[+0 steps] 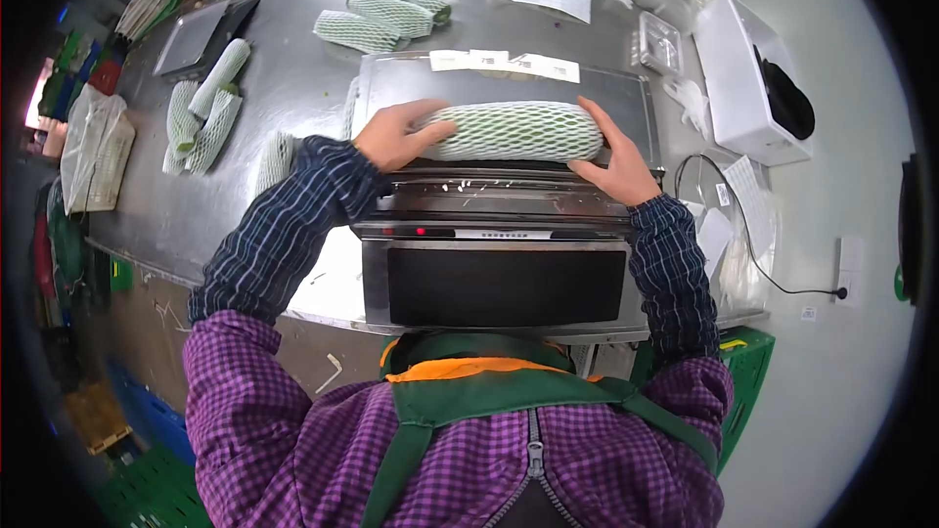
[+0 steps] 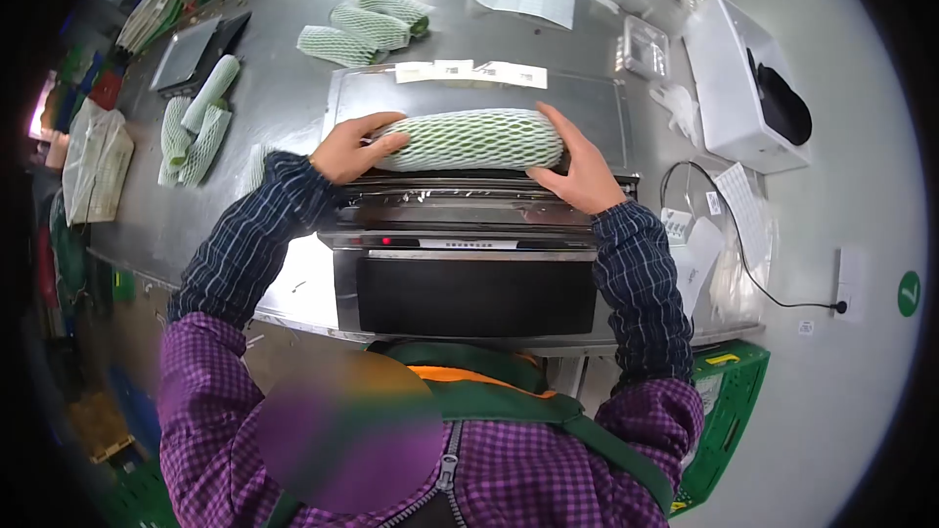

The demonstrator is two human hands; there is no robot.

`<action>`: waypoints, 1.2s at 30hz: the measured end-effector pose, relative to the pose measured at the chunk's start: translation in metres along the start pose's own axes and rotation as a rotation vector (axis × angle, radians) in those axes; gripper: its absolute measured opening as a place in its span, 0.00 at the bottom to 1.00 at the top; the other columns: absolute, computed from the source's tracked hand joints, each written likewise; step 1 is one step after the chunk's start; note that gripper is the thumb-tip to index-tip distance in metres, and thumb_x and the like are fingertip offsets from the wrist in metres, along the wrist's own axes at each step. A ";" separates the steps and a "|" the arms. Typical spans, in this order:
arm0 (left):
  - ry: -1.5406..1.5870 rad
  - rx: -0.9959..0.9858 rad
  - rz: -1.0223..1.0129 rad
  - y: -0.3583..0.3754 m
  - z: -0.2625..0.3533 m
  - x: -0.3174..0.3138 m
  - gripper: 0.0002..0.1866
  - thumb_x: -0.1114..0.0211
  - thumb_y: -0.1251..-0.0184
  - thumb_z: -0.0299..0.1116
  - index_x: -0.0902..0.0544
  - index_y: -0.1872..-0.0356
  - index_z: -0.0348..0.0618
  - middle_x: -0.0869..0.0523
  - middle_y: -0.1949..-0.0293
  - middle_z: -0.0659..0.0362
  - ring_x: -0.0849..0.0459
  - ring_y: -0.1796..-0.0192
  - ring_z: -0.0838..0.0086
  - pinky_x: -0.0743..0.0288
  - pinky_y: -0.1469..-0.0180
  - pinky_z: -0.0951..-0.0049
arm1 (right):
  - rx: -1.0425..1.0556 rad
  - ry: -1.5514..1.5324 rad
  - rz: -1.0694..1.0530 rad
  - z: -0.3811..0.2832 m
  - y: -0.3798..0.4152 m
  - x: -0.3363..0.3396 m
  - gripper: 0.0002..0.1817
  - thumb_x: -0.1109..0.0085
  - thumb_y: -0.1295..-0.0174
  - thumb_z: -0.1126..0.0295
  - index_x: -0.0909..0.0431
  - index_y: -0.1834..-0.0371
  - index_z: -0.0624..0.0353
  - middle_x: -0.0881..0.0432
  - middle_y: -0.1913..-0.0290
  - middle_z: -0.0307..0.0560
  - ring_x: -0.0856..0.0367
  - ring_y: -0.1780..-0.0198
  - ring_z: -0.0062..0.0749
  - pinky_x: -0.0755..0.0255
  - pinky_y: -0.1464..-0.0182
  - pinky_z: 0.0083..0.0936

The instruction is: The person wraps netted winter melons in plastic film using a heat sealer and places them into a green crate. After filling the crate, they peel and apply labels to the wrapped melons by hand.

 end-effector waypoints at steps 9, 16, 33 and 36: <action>-0.326 0.374 0.137 0.099 -0.025 0.021 0.17 0.32 0.44 0.42 0.19 0.65 0.37 0.14 0.73 0.52 0.14 0.70 0.64 0.23 0.65 0.68 | -0.338 0.360 0.265 0.023 0.079 0.021 0.15 0.33 0.49 0.62 0.22 0.67 0.62 0.18 0.72 0.47 0.21 0.67 0.40 0.29 0.63 0.34; 0.818 0.330 0.186 0.097 -0.006 0.031 0.05 0.36 0.43 0.22 0.22 0.66 0.42 0.21 0.74 0.66 0.26 0.69 0.83 0.33 0.62 0.82 | -0.425 -1.184 0.390 0.030 0.083 0.031 0.12 0.46 0.37 0.74 0.27 0.52 0.68 0.25 0.65 0.41 0.28 0.63 0.22 0.32 0.55 0.21; 0.515 0.269 -0.115 0.025 0.009 -0.007 0.32 0.33 0.43 0.37 0.34 0.38 0.39 0.18 0.55 0.51 0.20 0.54 0.72 0.27 0.49 0.73 | -0.158 -0.454 -0.130 0.014 -0.002 0.003 0.34 0.35 0.44 0.62 0.40 0.37 0.60 0.29 0.47 0.50 0.23 0.55 0.26 0.27 0.55 0.22; 0.992 0.864 -0.433 0.091 0.016 -0.048 0.30 0.43 0.35 0.56 0.26 0.43 0.43 0.17 0.59 0.56 0.19 0.59 0.75 0.24 0.59 0.77 | -0.684 -0.448 -0.458 -0.004 0.059 -0.011 0.26 0.47 0.35 0.58 0.37 0.40 0.63 0.25 0.56 0.47 0.23 0.67 0.24 0.25 0.61 0.21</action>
Point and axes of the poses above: each hand's wrist, its own y-axis away from the middle knuckle, its own x-axis out of the back of the hand, z = x × y, the point moved 7 cm from there along -y, towards the middle knuckle
